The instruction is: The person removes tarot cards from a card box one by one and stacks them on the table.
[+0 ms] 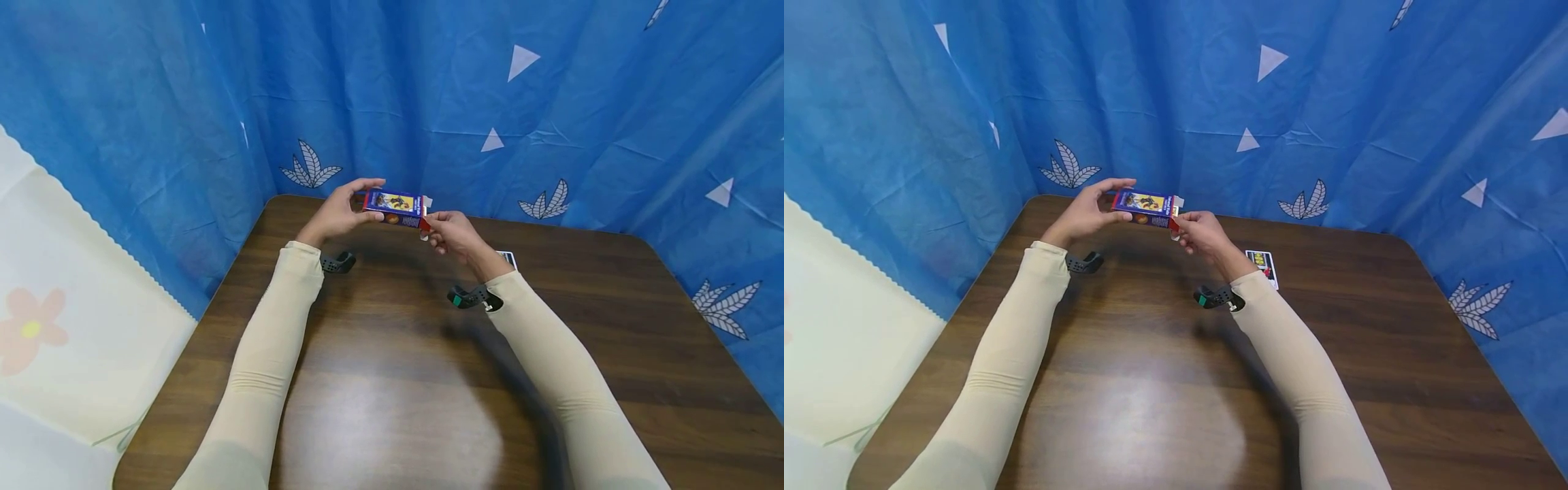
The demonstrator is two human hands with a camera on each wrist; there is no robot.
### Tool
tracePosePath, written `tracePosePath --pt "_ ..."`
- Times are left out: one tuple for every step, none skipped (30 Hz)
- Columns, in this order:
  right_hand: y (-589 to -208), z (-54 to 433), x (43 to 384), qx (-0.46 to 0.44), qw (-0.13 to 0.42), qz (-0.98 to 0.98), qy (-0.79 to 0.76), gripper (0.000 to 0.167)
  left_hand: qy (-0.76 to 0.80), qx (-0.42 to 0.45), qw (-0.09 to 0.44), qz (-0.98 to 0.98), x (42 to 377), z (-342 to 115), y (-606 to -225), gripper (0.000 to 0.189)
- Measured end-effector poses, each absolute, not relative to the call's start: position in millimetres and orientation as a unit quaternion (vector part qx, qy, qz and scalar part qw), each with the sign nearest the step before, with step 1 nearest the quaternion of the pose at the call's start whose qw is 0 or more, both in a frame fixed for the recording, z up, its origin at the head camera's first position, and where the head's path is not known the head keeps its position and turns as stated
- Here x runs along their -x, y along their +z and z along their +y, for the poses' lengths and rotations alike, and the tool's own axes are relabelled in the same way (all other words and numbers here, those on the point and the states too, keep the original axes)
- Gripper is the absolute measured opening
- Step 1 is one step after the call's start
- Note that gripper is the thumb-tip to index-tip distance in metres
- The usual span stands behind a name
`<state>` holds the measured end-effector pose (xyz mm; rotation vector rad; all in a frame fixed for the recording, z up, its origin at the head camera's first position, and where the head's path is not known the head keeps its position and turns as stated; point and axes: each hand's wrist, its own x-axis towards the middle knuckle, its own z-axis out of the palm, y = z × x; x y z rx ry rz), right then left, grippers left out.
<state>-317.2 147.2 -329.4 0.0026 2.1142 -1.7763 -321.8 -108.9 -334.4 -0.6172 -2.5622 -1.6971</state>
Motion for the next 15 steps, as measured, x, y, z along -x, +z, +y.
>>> tracePosePath --pt "-328.8 147.2 316.5 0.000 0.187 0.754 -0.629 0.029 -0.542 0.197 0.004 -0.817 321.6 -108.8 -334.2 0.065" --pt "-328.2 147.3 315.9 0.001 0.184 0.756 -0.628 0.029 -0.544 0.197 0.003 -0.816 321.7 -108.9 -334.2 0.064" --pt "-327.9 147.7 315.8 0.003 0.182 0.756 -0.629 0.029 -0.545 0.198 0.002 -0.815 321.7 -109.0 -334.2 0.065" --pt "-327.7 148.2 315.5 0.005 0.178 0.757 -0.628 0.030 -0.547 0.198 0.001 -0.813 321.7 -109.2 -334.1 0.065" --pt "-327.6 148.8 315.4 0.008 0.174 0.759 -0.627 0.030 -0.548 0.198 0.001 -0.812 321.8 -109.3 -334.0 0.065" --pt "-327.5 149.6 315.4 0.009 0.170 0.760 -0.628 0.031 -0.549 0.197 0.000 -0.812 321.7 -109.5 -333.9 0.065" --pt "-327.6 150.5 315.4 0.009 0.165 0.761 -0.627 0.031 -0.549 0.196 0.000 -0.813 321.6 -109.6 -333.7 0.066" --pt "-327.6 151.6 315.5 0.008 0.160 0.764 -0.625 0.032 -0.547 0.195 0.000 -0.814 321.6 -109.8 -333.8 0.066" --pt "-327.7 152.9 315.5 0.006 0.157 0.767 -0.622 0.033 -0.547 0.194 -0.001 -0.815 321.6 -109.9 -333.7 0.067" --pt "-327.6 154.1 315.2 0.004 0.154 0.771 -0.618 0.034 -0.546 0.192 -0.001 -0.815 321.5 -109.9 -333.6 0.066" --pt "-327.6 155.2 315.1 0.000 0.150 0.774 -0.615 0.034 -0.545 0.191 -0.001 -0.816 321.5 -110.0 -333.6 0.066" --pt "-327.6 156.4 315.1 -0.002 0.147 0.780 -0.608 0.035 -0.544 0.190 -0.001 -0.817 321.6 -110.1 -333.7 0.066" --pt "-327.7 157.8 314.9 -0.004 0.144 0.786 -0.602 0.036 -0.544 0.189 -0.001 -0.817 321.7 -110.1 -333.7 0.066" --pt "-327.7 159.3 314.6 -0.005 0.140 0.791 -0.595 0.037 -0.544 0.190 -0.001 -0.817 321.9 -110.2 -333.8 0.066" --pt "-327.9 160.7 314.5 -0.005 0.135 0.797 -0.589 0.038 -0.546 0.191 -0.001 -0.816 322.0 -110.1 -333.7 0.066"
